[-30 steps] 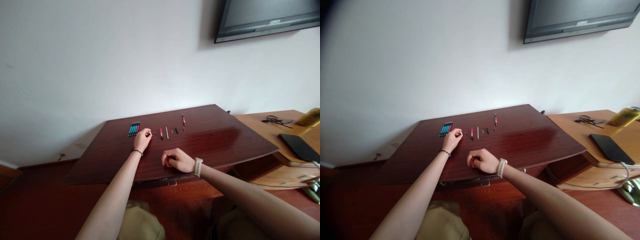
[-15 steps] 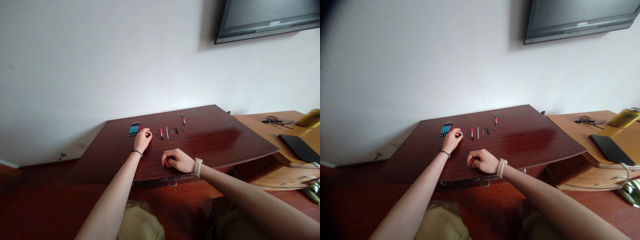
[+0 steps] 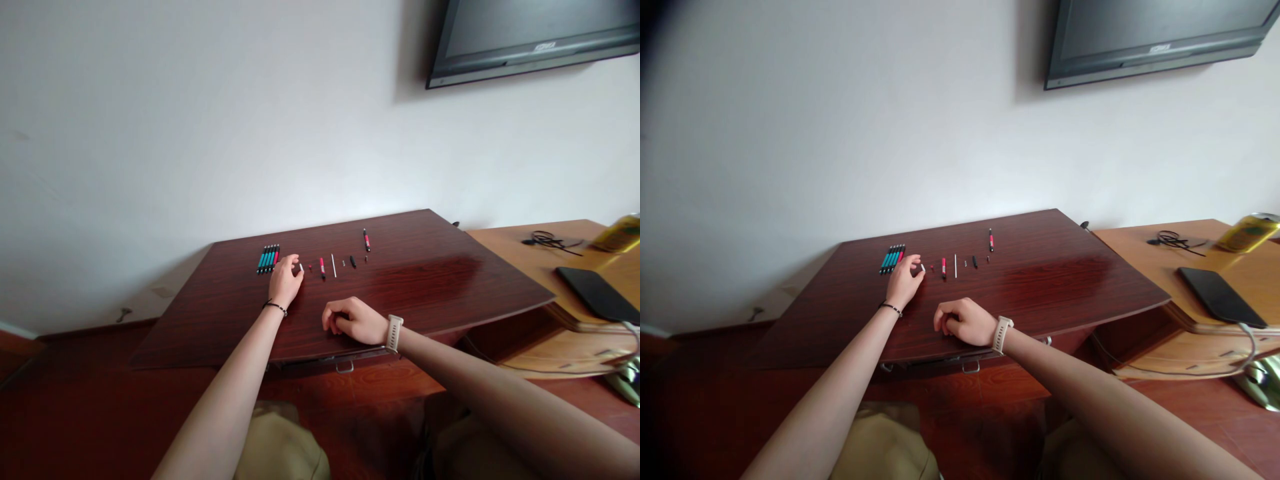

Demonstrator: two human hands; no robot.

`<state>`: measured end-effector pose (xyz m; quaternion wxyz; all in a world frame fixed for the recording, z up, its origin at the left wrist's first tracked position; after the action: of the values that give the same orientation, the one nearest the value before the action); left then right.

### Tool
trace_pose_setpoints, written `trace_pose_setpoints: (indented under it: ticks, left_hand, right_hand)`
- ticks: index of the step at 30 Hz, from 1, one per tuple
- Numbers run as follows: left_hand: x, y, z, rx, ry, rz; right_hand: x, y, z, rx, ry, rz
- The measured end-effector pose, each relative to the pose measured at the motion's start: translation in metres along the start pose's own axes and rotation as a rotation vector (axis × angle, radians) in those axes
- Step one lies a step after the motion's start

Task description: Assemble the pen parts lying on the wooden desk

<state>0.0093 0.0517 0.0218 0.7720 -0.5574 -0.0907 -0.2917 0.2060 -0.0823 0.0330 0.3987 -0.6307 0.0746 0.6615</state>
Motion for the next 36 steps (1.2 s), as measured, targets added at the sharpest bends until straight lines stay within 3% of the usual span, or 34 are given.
trace_pose_setpoints:
  ticks: [27,32,36]
  left_hand:
    - [0.002,0.002,0.001,-0.025,0.020,-0.010]
    - [0.027,-0.007,-0.004,0.045,0.150,0.169]
    - [0.057,-0.006,-0.010,0.008,0.277,0.237]
  right_hand:
    - [0.002,0.001,0.000,-0.004,0.017,0.008]
    - [0.002,0.000,0.000,-0.002,0.022,-0.005]
    - [0.001,0.000,0.001,-0.002,0.020,-0.015]
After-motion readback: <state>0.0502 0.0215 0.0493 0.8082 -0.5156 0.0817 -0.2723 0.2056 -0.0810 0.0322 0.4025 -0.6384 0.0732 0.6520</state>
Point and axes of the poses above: each hand's wrist, its own z-axis towards the middle knuckle, its own y-axis out of the palm, x = y × z, the point moved 7 cm from there along z, towards the middle knuckle, and after that the axes turned 10 degrees about -x, right-handed, at the moved point
